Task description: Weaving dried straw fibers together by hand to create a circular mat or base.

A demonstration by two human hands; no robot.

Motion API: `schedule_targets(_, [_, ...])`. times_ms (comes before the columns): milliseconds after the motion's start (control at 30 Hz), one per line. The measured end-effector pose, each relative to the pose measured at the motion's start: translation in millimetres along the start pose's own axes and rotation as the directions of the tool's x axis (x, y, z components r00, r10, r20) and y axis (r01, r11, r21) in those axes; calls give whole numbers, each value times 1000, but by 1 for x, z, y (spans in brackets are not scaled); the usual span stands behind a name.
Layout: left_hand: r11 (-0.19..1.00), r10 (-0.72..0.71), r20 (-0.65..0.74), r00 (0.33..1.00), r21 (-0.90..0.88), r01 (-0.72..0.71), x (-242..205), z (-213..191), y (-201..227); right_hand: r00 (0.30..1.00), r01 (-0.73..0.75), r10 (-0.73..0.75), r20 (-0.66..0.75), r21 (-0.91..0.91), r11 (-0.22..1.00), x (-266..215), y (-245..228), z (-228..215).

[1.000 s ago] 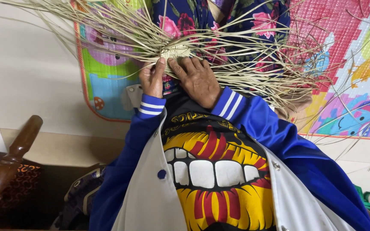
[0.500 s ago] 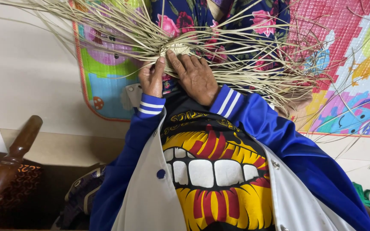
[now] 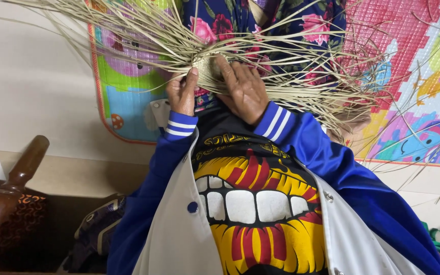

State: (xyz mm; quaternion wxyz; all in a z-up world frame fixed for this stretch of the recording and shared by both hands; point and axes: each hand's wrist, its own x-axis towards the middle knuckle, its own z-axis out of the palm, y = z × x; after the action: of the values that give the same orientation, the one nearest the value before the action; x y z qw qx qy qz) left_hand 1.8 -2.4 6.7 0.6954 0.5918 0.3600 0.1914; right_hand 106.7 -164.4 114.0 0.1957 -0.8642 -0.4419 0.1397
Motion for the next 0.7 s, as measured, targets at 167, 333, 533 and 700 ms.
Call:
schedule_targets(167, [1000, -4, 3, 1000, 30, 4, 2, -2, -3, 998, 12, -6, 59, -114, 993, -6, 9, 23])
schedule_targets(333, [1000, 7, -11, 1000, 13, -7, 0, 5, 12, 993, 10, 2, 121, -103, 995, -3, 9, 20])
schedule_targets(533, [995, 60, 83, 995, 71, -66, -18, 13, 55, 985, -18, 17, 171, 6, 1000, -13, 8, -4])
schedule_targets(700, [999, -40, 61, 997, -4, 40, -17, 15, 42, 978, 155, -155, -137, -6, 988, -1, 0, -42])
